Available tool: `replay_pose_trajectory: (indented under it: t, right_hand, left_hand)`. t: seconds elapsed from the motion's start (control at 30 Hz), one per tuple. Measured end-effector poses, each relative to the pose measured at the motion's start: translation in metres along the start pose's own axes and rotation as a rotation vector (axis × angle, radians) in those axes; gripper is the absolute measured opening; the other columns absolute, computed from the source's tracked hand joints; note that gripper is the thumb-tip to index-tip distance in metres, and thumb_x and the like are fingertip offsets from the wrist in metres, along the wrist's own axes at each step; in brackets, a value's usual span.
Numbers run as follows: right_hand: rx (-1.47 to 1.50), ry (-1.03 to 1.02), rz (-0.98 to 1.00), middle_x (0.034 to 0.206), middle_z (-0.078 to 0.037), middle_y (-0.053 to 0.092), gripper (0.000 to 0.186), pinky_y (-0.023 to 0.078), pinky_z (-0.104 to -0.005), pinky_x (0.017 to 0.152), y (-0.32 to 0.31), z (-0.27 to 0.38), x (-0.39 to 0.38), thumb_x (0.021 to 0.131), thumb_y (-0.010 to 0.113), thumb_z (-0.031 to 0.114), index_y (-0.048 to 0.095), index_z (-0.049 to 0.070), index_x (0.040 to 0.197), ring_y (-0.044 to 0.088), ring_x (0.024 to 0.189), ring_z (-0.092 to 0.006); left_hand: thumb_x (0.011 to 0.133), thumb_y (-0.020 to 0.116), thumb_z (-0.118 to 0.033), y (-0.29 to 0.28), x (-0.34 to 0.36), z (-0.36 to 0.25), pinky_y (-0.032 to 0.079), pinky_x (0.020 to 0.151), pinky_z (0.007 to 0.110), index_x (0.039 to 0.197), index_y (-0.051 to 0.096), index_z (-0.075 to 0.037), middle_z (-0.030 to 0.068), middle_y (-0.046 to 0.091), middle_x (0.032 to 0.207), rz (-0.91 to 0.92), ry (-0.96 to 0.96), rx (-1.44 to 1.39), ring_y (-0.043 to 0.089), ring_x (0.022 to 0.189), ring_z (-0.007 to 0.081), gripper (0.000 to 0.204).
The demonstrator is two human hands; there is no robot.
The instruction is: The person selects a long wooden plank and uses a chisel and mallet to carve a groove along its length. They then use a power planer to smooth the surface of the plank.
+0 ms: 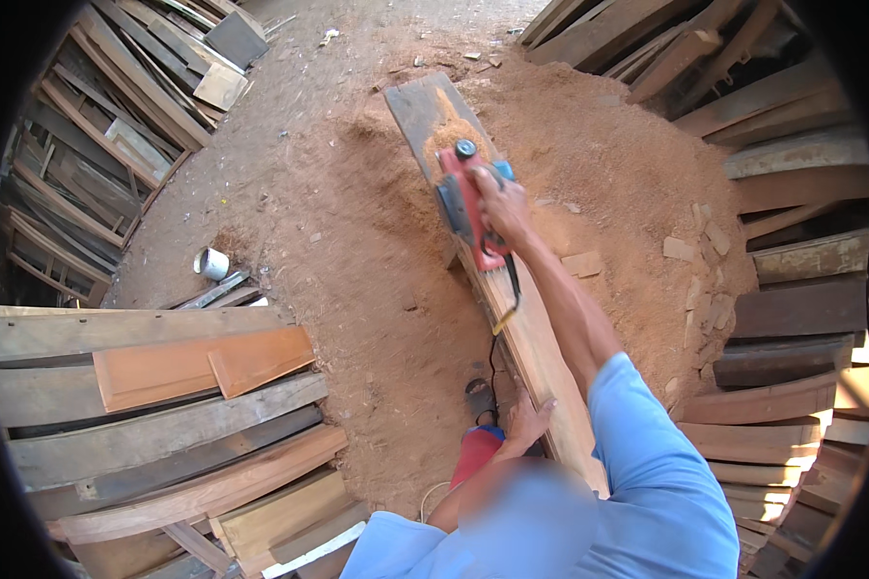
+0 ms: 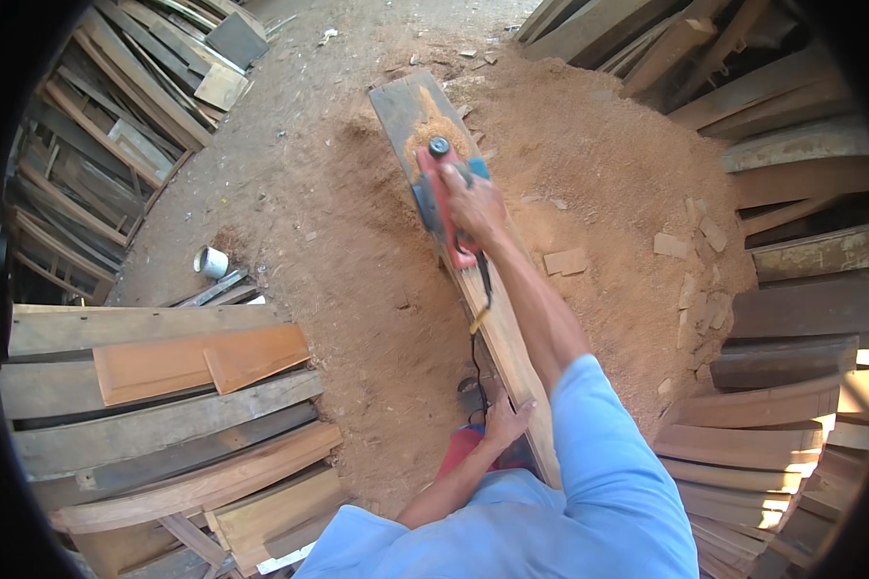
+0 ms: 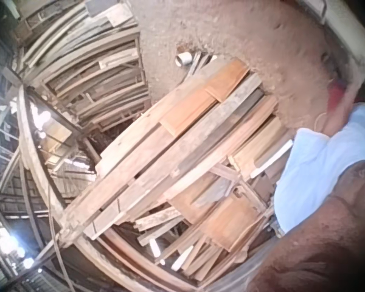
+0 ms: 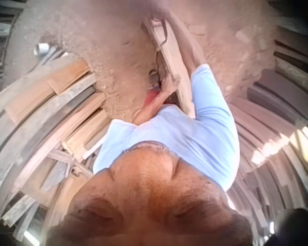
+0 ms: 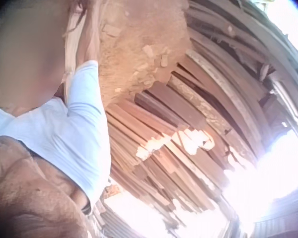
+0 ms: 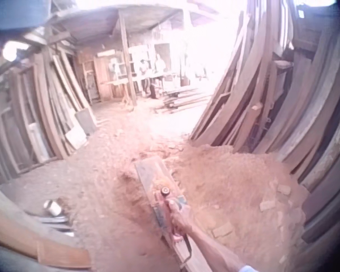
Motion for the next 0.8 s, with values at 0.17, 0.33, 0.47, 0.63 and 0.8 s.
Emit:
replay_pose_trajectory:
  t: [0.17,0.33,0.47,0.63,0.8]
  right_hand:
    - [0.387,0.226,-0.163,0.066,0.002,0.055,0.042,0.041,-0.026,0.045,-0.09,-0.07,-0.123,0.106,0.051,0.044,0.069,0.006,0.11,0.052,0.052,-0.0069]
    - [0.609,0.281,-0.537,0.064,0.003,0.053,0.036,0.042,-0.0255,0.043,-0.191,-0.146,-0.281,0.104,0.056,0.041,0.064,0.006,0.099,0.051,0.048,-0.0086]
    - [0.642,0.412,-0.88,0.065,0.002,0.054,0.034,0.043,-0.0252,0.044,-0.262,-0.195,-0.445,0.104,0.057,0.037,0.063,0.005,0.099,0.051,0.048,-0.0087]
    - [0.634,0.395,-1.272,0.067,0.001,0.054,0.03,0.044,-0.0253,0.045,-0.317,-0.219,-0.65,0.103,0.059,0.036,0.061,0.006,0.1,0.053,0.051,-0.0091]
    - [0.815,0.294,-1.531,0.071,0.001,0.054,0.028,0.043,-0.025,0.045,-0.322,-0.23,-0.805,0.103,0.06,0.036,0.06,0.008,0.098,0.052,0.054,-0.0095]
  left_hand:
    - [0.09,0.069,-0.037,-0.01,-0.003,-0.013,0.046,0.101,0.057,0.149,0.028,0.003,0.0371,0.059,0.127,0.113,0.067,-0.01,0.059,0.115,0.0546,0.082]
    - [0.086,0.066,-0.035,-0.021,-0.013,0.003,0.054,0.093,0.051,0.112,0.072,-0.007,0.0221,0.071,0.112,0.519,0.393,0.574,0.067,0.106,0.0422,0.038]
    - [0.084,0.074,-0.033,-0.052,-0.037,-0.004,0.052,0.094,0.05,0.119,0.07,-0.007,0.026,0.068,0.116,0.541,0.334,0.563,0.065,0.109,0.0429,0.044]
    - [0.077,0.081,-0.029,-0.018,-0.089,-0.062,0.026,0.117,0.059,0.153,0.038,-0.004,0.036,0.027,0.156,0.32,1.015,0.795,0.028,0.144,0.0537,0.091]
    - [0.075,0.081,-0.03,0.071,-0.141,-0.034,0.017,0.121,0.062,0.156,0.034,-0.008,0.0357,0.021,0.16,0.561,1.191,1.061,0.018,0.149,0.0543,0.097]
Point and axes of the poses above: each hand's wrist, its own x-axis towards the middle knuckle, its own y-axis out of the palm, z = x × y, the point moved 9 cm from there along x, towards the middle knuckle
